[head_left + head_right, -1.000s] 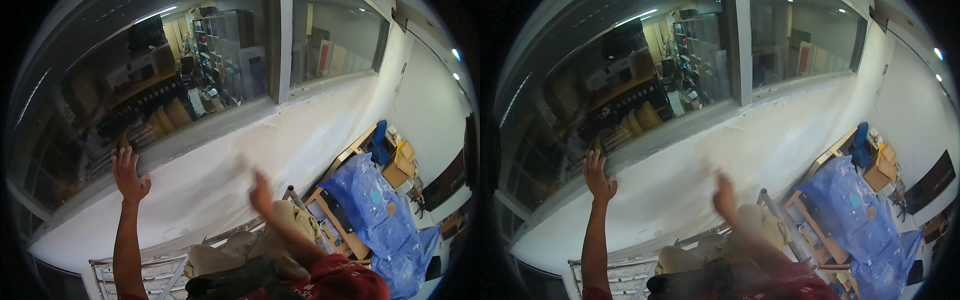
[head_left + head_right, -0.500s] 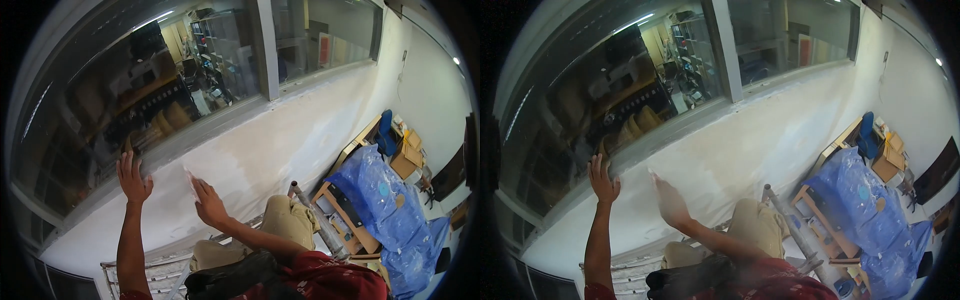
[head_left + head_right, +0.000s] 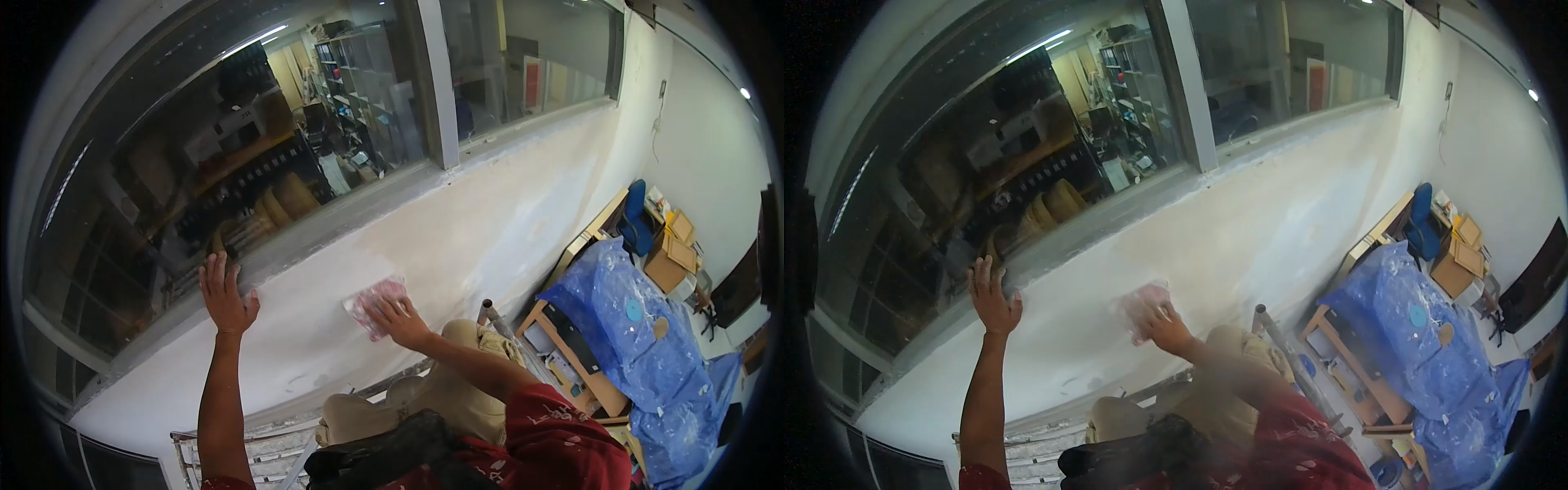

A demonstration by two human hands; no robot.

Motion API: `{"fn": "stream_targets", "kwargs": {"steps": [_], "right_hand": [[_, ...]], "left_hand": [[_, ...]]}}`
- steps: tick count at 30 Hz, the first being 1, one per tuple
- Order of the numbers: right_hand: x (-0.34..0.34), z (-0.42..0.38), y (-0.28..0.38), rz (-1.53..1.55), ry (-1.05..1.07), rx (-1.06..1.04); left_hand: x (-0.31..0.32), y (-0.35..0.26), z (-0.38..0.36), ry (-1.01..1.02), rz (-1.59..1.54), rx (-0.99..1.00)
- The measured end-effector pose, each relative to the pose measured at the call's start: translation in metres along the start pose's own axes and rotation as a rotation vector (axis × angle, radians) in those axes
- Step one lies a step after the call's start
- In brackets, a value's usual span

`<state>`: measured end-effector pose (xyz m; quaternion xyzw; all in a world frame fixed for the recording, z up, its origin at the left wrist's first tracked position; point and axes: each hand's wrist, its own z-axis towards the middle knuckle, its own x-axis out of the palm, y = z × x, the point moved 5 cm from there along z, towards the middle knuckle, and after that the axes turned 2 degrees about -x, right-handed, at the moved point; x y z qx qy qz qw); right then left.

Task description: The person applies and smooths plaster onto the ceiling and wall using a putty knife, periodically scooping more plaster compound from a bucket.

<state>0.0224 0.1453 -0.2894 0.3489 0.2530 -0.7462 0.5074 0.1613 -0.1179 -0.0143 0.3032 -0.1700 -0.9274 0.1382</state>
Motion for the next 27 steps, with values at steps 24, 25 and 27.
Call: {"fn": "stream_targets", "kwargs": {"steps": [24, 25, 27], "right_hand": [[-0.164, 0.002, -0.101, -0.055, 0.014, 0.227], [-0.187, 0.012, -0.113, -0.088, -0.008, 0.224], [-0.225, 0.03, -0.126, -0.12, -0.05, 0.165]], "left_hand": [[0.0, -0.002, 0.0, -0.05, -0.005, 0.023], [-0.001, -0.002, 0.002, -0.064, -0.004, 0.026], [-0.004, -0.002, 0.003, -0.065, -0.028, 0.017]]}}
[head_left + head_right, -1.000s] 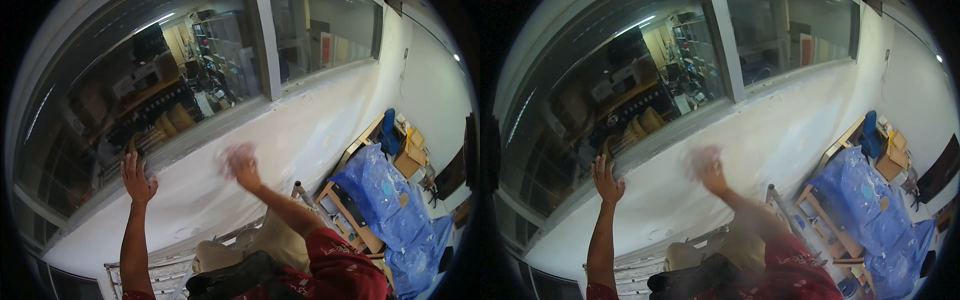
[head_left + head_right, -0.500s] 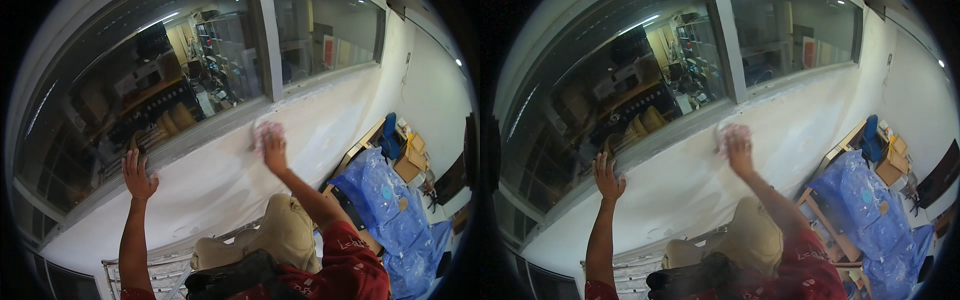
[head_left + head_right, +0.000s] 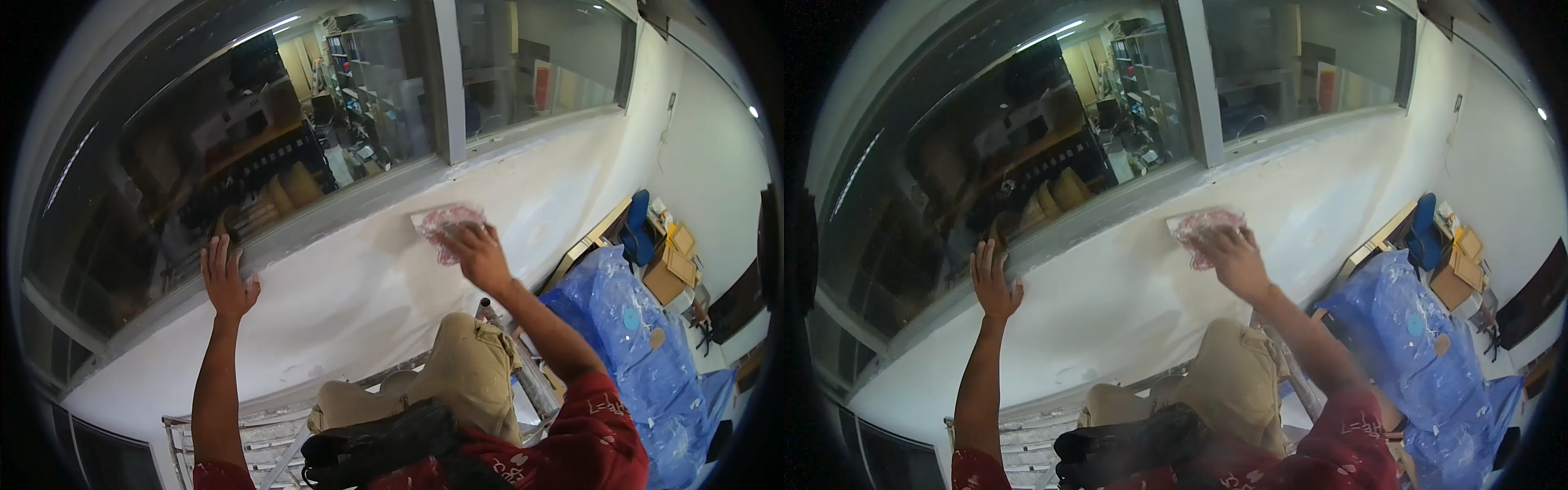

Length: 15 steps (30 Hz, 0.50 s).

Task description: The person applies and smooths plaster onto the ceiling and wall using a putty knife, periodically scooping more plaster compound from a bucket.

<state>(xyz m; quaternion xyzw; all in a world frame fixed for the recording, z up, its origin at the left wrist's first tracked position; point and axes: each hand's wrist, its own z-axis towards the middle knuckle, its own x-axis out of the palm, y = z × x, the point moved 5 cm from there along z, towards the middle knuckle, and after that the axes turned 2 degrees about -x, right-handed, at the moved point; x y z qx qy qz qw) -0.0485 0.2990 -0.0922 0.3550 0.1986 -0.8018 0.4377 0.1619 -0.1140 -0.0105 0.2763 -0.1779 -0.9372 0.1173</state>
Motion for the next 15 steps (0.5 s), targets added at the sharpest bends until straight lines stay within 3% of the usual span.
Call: {"fn": "stream_targets", "kwargs": {"steps": [9, 15], "right_hand": [[-0.045, 0.065, 0.002, -0.033, -0.054, -0.242], [-0.03, 0.076, 0.028, -0.007, -0.021, -0.305]], "left_hand": [[0.002, 0.003, -0.002, 0.003, -0.017, -0.019], [0.003, 0.003, -0.004, 0.022, -0.008, -0.043]]}}
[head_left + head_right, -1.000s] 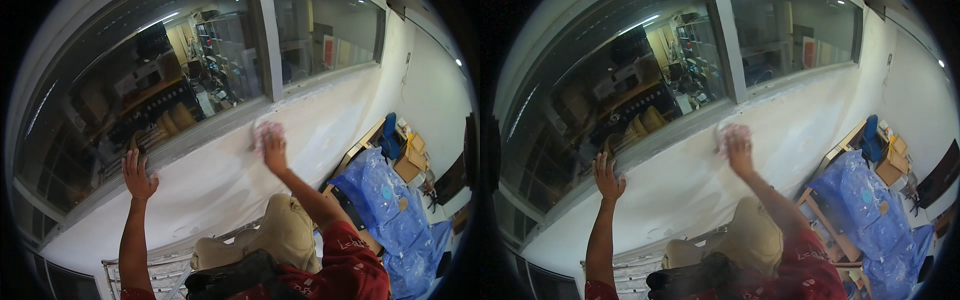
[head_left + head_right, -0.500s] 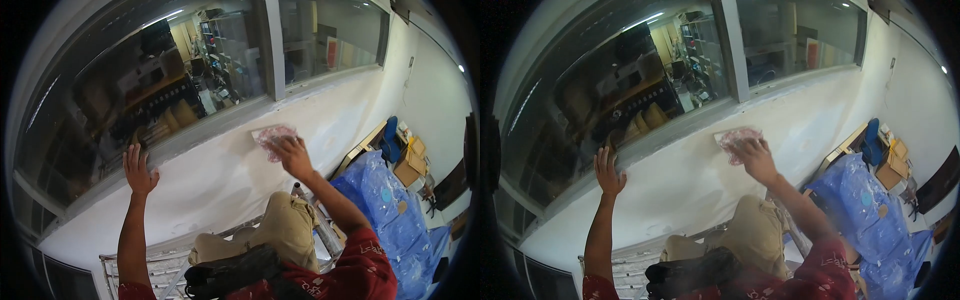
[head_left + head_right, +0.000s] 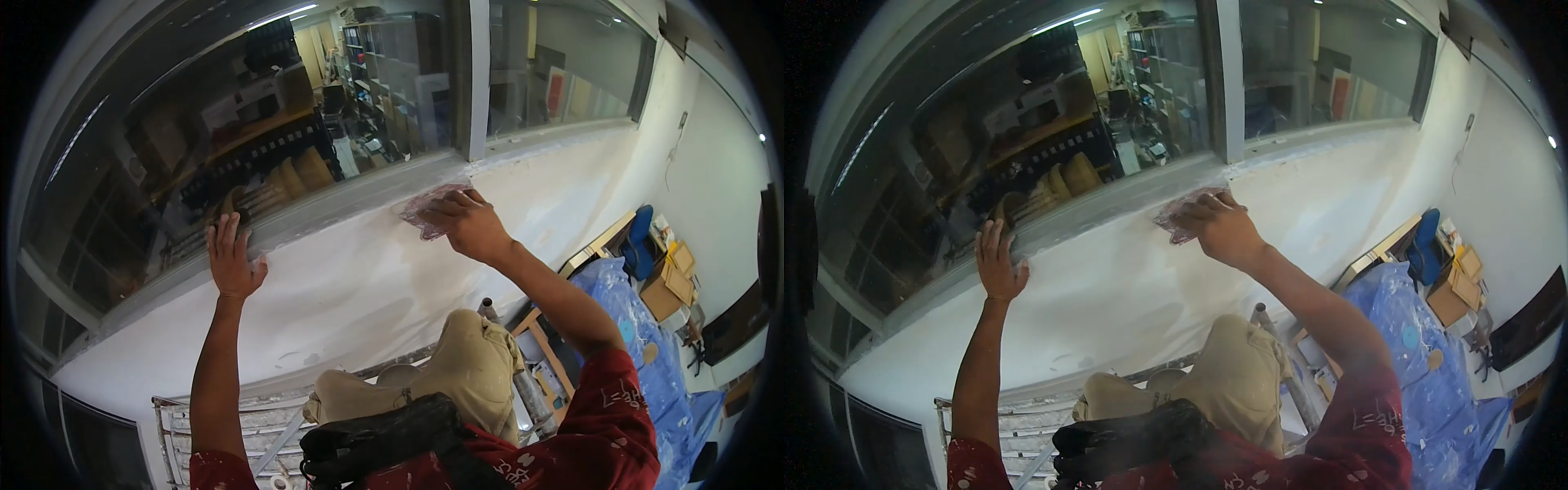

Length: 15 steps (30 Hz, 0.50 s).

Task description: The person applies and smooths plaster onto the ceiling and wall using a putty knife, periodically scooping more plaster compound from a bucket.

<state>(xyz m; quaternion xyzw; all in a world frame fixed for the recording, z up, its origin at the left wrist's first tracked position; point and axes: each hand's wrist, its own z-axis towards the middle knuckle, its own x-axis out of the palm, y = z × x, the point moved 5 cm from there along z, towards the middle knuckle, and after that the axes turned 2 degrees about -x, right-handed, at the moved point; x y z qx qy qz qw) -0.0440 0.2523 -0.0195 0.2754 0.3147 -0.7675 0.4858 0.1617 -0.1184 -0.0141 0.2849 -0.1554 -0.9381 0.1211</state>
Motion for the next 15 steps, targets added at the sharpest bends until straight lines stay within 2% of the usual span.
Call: {"fn": "stream_targets", "kwargs": {"steps": [9, 15], "right_hand": [[0.015, -0.001, 0.004, -0.09, 0.087, 0.029], [0.007, -0.021, -0.035, -0.091, 0.093, 0.065]], "left_hand": [[0.002, 0.001, -0.001, 0.005, 0.015, 0.003], [0.002, 0.002, -0.001, 0.024, 0.024, -0.006]]}}
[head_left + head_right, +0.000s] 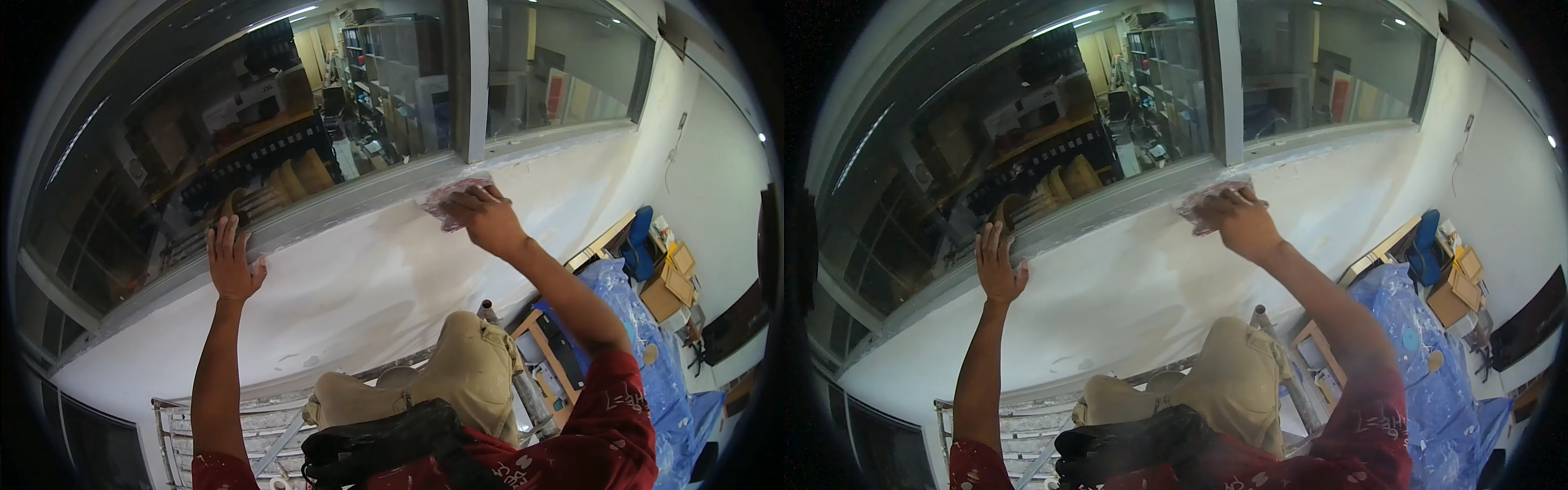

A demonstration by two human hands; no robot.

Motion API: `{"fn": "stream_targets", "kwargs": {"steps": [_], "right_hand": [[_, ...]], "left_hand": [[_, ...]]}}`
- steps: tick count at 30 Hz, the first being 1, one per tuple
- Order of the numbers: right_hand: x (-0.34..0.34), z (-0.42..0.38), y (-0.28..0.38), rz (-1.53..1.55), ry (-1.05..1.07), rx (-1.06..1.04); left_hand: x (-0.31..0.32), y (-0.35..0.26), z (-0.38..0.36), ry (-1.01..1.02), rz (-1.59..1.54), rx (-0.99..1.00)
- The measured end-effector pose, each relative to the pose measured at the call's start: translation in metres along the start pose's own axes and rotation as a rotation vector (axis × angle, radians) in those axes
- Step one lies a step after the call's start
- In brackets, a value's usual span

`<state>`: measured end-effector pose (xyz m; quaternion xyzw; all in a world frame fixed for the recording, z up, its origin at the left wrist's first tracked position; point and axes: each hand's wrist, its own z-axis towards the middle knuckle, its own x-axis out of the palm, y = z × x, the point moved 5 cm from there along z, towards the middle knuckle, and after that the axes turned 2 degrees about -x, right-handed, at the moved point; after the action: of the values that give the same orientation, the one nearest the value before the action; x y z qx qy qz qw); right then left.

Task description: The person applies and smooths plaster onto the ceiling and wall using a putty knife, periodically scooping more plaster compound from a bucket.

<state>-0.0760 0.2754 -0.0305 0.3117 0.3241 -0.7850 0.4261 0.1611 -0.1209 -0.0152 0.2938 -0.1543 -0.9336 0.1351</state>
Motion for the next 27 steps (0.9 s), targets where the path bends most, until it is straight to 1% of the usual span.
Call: {"fn": "stream_targets", "kwargs": {"steps": [1, 4, 6, 7, 8, 10, 11, 12, 13, 14, 16, 18, 20, 21, 22, 24, 26, 27], "right_hand": [[-0.002, -0.004, -0.009, 0.003, 0.035, 0.023], [-0.005, -0.02, -0.037, -0.117, 0.048, 0.031], [-0.013, -0.033, -0.058, -0.157, 0.053, 0.118], [-0.021, -0.039, -0.067, -0.156, -0.016, 0.108], [-0.026, -0.048, -0.077, -0.14, -0.009, 0.183], [-0.045, -0.061, -0.072, -0.029, -0.089, 0.338], [-0.041, -0.071, -0.069, 0.11, -0.178, 0.434], [-0.027, -0.082, -0.065, 0.248, -0.27, 0.528], [-0.006, -0.094, -0.058, 0.416, -0.353, 0.552], [0.009, -0.101, -0.045, 0.583, -0.434, 0.658], [0.04, -0.106, -0.02, 0.608, -0.499, 0.774], [0.06, -0.098, -0.006, 0.661, -0.665, 0.768], [0.07, -0.084, 0.006, 0.552, -0.645, 0.802], [0.079, -0.078, 0.011, 0.532, -0.648, 0.764], [0.082, -0.067, 0.021, 0.475, -0.601, 0.752], [0.087, -0.042, 0.045, 0.402, -0.534, 0.611], [0.094, -0.027, 0.077, 0.364, -0.42, 0.465], [0.104, -0.027, 0.093, 0.364, -0.359, 0.43]], "left_hand": [[0.001, -0.001, 0.0, 0.003, 0.004, -0.001], [0.0, -0.001, 0.001, 0.005, -0.004, 0.008], [0.001, 0.0, 0.0, 0.002, -0.003, 0.001], [0.002, 0.0, 0.0, 0.001, -0.003, -0.003], [0.002, 0.001, -0.001, 0.007, 0.002, -0.003], [0.002, 0.001, -0.001, 0.017, 0.01, -0.009], [0.001, 0.0, -0.001, 0.009, 0.002, -0.005], [0.0, -0.001, 0.001, -0.003, -0.006, -0.002], [0.0, -0.002, 0.002, -0.016, -0.011, 0.001], [0.0, -0.003, 0.002, -0.013, -0.009, -0.006], [0.0, -0.002, 0.001, -0.003, 0.002, -0.011], [-0.001, -0.003, 0.003, -0.015, 0.004, -0.004], [0.0, -0.003, 0.003, -0.016, 0.013, 0.0], [0.002, -0.002, 0.002, -0.014, 0.019, -0.001], [0.002, -0.002, 0.002, -0.01, 0.024, -0.003], [0.002, -0.003, 0.002, -0.014, 0.024, 0.004], [0.002, -0.004, 0.002, -0.013, 0.025, 0.002], [0.001, -0.004, 0.002, -0.009, 0.024, -0.002]]}}
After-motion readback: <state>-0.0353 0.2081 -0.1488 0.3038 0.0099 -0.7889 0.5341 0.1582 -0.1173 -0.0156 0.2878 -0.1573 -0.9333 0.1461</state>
